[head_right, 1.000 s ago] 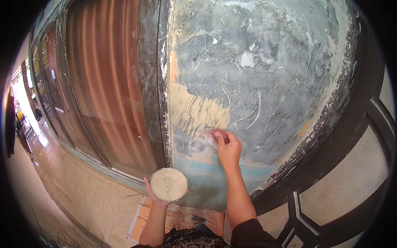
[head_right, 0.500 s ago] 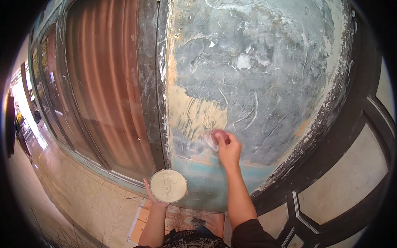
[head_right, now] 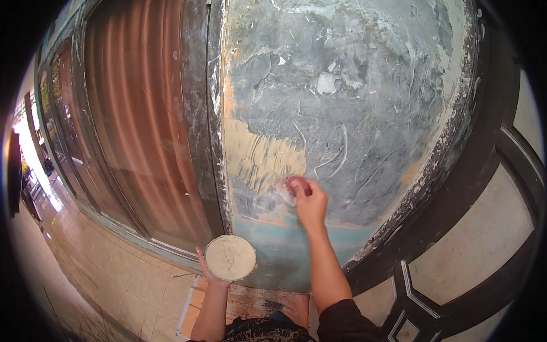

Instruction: The person applies wall plaster from a container onto damaged sections of a concrete wall using a small scraper tool.

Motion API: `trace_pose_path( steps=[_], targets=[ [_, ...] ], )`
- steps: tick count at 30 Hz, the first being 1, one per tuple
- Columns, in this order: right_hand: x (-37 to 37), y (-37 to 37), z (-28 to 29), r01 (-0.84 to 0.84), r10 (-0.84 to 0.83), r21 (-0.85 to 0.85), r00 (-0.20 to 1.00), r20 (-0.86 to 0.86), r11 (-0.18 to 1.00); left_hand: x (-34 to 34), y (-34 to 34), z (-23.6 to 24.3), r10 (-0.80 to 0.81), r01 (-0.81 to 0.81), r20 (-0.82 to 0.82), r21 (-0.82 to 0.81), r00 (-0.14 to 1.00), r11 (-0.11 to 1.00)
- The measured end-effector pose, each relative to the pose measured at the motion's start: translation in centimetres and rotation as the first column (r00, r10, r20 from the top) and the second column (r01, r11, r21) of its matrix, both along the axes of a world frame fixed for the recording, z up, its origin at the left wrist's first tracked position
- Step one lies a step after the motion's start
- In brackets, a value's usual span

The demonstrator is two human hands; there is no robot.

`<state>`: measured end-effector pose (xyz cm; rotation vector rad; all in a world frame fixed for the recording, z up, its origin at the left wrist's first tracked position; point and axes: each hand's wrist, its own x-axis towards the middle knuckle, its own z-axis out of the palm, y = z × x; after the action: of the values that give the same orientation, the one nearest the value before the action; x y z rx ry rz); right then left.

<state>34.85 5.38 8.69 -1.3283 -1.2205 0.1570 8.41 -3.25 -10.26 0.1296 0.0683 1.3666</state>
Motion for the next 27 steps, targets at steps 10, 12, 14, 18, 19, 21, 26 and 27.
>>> trace_pose_path(
  steps=[10, 12, 14, 18, 19, 21, 26, 27],
  targets=[
    [-1.4, -1.1, -1.3, -0.083, 0.085, -0.026, 0.990, 0.109, 0.996, -0.5, -0.8, 1.5, -0.017, 0.017, 0.005, 0.015, 1.000, 1.000],
    [-1.1, -0.5, -1.0, -0.039, 0.038, 0.002, 0.986, 0.160, 0.999, -0.4, -0.8, 1.8, -0.024, 0.024, 0.018, 0.011, 1.000, 1.000],
    [-1.6, -0.4, 1.2, -0.036, 0.036, 0.000, 0.997, 0.072, 0.999, -0.8, -0.8, 1.7, -0.018, 0.018, 0.030, 0.002, 0.999, 1.000],
    [-0.2, -0.4, 4.4, -0.088, 0.107, 0.114, 0.979, -0.176, 0.990, -1.2, -0.8, 0.8, 0.020, -0.019, 0.065, -0.004, 0.998, 1.000],
    [-0.3, -0.5, 4.4, -0.089, 0.108, 0.115, 0.979, -0.174, 0.989, -1.2, -0.7, 0.9, 0.021, -0.021, -0.001, 0.065, 1.000, 0.998],
    [-0.9, -1.0, 3.8, -0.130, 0.130, 0.015, 0.985, -0.115, 0.991, -1.4, -0.8, 1.0, 0.009, -0.008, -0.012, 0.089, 1.000, 0.996],
    [-2.2, -0.2, 2.1, -0.041, 0.036, 0.020, 0.978, 0.204, 0.999, -1.4, -0.6, 1.2, 0.034, -0.031, -0.049, 0.073, 0.998, 0.997],
    [-2.0, -0.1, 2.8, -0.044, 0.039, 0.022, 0.978, 0.205, 0.999, -1.5, -0.7, 1.4, 0.029, -0.026, -0.038, 0.079, 0.999, 0.997]
  ],
)
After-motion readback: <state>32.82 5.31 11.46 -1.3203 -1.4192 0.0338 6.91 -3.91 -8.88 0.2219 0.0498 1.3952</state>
